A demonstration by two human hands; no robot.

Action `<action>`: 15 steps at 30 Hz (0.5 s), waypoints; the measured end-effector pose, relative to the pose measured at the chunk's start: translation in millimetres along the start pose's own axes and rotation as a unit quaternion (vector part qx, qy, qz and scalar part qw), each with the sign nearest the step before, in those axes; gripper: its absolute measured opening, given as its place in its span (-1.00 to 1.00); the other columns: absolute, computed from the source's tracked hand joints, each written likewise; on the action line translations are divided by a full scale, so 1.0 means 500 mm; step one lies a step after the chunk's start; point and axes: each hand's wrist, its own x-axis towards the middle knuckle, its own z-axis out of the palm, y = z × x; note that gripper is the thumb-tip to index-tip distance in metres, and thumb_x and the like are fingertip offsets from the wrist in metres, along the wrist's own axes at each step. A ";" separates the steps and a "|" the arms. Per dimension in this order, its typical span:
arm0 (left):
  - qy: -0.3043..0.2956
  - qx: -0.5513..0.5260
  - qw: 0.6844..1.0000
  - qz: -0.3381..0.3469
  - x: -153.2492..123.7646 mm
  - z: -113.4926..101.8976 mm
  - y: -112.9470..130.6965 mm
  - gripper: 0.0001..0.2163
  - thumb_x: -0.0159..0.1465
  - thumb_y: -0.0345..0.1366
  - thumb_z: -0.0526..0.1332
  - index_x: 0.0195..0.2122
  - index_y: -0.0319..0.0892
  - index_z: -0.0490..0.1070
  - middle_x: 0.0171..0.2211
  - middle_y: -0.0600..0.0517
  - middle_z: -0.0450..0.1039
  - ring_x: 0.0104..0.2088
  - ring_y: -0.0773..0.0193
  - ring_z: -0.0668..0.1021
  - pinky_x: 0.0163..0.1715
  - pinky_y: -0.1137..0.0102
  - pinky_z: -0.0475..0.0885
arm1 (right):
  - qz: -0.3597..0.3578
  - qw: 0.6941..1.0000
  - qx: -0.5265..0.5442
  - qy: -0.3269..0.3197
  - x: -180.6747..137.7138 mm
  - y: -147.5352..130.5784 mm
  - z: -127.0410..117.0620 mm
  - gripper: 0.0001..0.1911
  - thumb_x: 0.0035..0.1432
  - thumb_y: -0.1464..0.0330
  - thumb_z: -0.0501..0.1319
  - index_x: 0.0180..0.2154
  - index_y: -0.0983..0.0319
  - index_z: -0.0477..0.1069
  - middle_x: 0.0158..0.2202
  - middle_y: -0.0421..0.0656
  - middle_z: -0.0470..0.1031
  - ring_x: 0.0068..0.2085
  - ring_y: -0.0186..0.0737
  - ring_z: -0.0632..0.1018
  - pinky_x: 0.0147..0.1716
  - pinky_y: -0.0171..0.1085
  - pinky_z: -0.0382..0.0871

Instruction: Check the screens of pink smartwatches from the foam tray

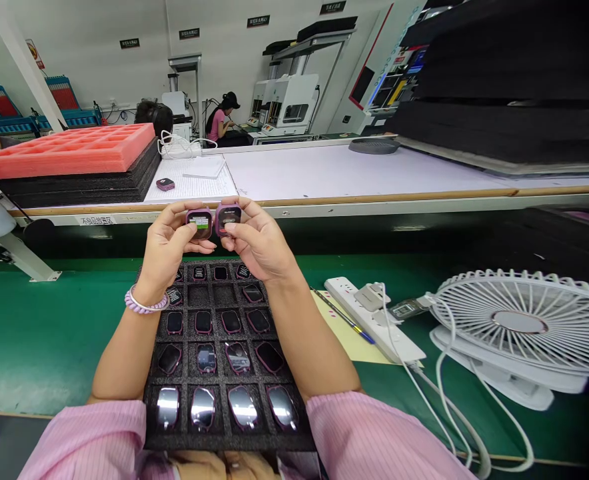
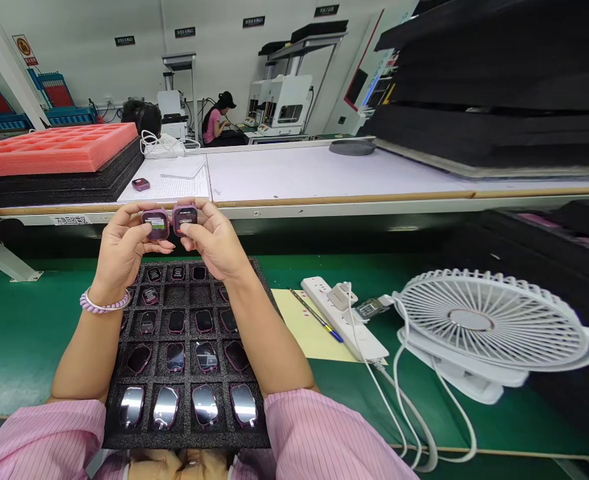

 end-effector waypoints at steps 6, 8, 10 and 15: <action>-0.013 0.013 1.000 0.010 0.000 -0.006 -0.004 -0.69 0.25 -0.28 0.33 0.02 -0.10 0.43 -0.13 0.04 0.61 -0.46 0.36 0.67 -0.41 0.50 0.69 | 0.006 1.000 -0.009 0.001 0.000 0.001 -0.003 -0.47 0.04 0.16 0.53 -0.04 0.16 0.40 -0.26 -0.21 0.39 -0.40 -0.36 0.34 -0.49 -0.35 0.30; -0.007 0.019 1.000 0.014 -0.001 -0.003 -0.003 -0.69 0.24 -0.29 0.34 0.02 -0.11 0.44 -0.12 0.03 0.61 -0.46 0.36 0.68 -0.41 0.52 0.69 | 0.003 1.000 -0.006 0.000 0.000 0.001 -0.003 -0.46 0.04 0.15 0.55 -0.03 0.16 0.40 -0.26 -0.22 0.40 -0.41 -0.37 0.34 -0.48 -0.35 0.30; -0.002 0.025 1.000 0.015 -0.002 0.000 0.000 -0.69 0.25 -0.29 0.34 0.02 -0.12 0.44 -0.11 0.02 0.61 -0.46 0.37 0.68 -0.40 0.52 0.69 | 0.000 1.000 0.000 -0.002 0.000 0.001 -0.003 -0.46 0.05 0.19 0.55 -0.03 0.17 0.40 -0.28 -0.22 0.41 -0.43 -0.38 0.34 -0.48 -0.35 0.30; 0.000 0.022 1.000 0.016 -0.004 0.000 -0.001 -0.67 0.25 -0.32 0.31 0.06 -0.11 0.44 -0.08 0.02 0.60 -0.44 0.37 0.69 -0.38 0.52 0.69 | 0.004 1.000 0.002 -0.004 -0.003 -0.002 -0.001 -0.44 0.00 0.32 0.51 0.01 0.18 0.36 -0.25 -0.23 0.45 -0.46 -0.42 0.37 -0.45 -0.35 0.32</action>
